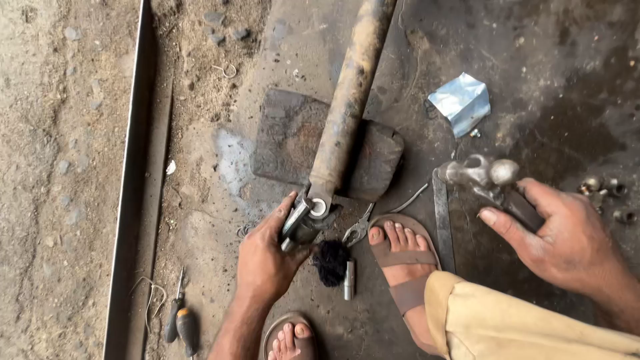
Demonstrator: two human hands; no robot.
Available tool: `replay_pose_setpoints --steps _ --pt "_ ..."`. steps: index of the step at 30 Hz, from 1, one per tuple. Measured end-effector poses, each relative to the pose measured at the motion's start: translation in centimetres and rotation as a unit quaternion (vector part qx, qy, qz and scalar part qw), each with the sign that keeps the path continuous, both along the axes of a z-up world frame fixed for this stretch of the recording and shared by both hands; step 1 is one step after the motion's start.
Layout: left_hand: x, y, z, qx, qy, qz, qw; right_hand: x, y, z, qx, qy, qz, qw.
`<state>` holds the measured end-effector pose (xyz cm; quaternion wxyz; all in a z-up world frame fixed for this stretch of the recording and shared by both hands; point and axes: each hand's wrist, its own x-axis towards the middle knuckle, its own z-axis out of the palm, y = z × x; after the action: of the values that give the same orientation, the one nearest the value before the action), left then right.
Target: The person works on a rusty driveshaft lying on the workshop floor, fitting a universal joint into the yoke. They position the joint and bearing cups by hand, then use a hammer and a metal punch to drive the cups into place, at one point holding a chisel while striking it, and press components in with pliers between hammer strikes.
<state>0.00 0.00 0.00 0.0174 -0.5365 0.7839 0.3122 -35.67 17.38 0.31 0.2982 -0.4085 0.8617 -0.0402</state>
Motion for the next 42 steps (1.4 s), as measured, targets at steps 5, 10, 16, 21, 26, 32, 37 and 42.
replay_pose_setpoints --steps 5,10,16,21,26,32,37,42 --pt "-0.3 -0.6 0.8 0.066 -0.020 0.036 0.997 -0.2 0.2 0.0 0.010 -0.023 0.003 1.000" --pt "-1.0 -2.3 2.6 0.003 0.090 0.003 0.996 -0.4 -0.2 0.5 -0.024 -0.045 0.008 0.999" --pt "-8.5 -5.1 9.5 0.149 0.408 0.035 0.900 -1.7 0.3 0.8 -0.222 -0.100 -0.040 0.969" --pt "-15.0 -6.6 5.1 0.251 0.335 -0.117 0.901 -1.8 -1.1 2.6 -0.321 -0.221 -0.061 0.919" --pt "-14.3 -6.4 2.9 0.317 0.345 -0.092 0.878 -1.4 -0.7 2.4 -0.306 -0.158 -0.037 0.938" --pt "-13.7 -6.4 3.6 0.376 0.277 -0.037 0.883 -1.9 -0.4 2.0 -0.259 -0.122 -0.024 0.958" --pt "-14.1 -6.7 3.1 0.366 0.277 -0.055 0.887 -2.7 0.0 1.8 -0.283 -0.122 -0.018 0.951" --pt "-14.7 -6.1 2.7 0.286 0.214 -0.138 0.924 -3.5 -0.5 1.4 -0.341 -0.270 -0.052 0.899"
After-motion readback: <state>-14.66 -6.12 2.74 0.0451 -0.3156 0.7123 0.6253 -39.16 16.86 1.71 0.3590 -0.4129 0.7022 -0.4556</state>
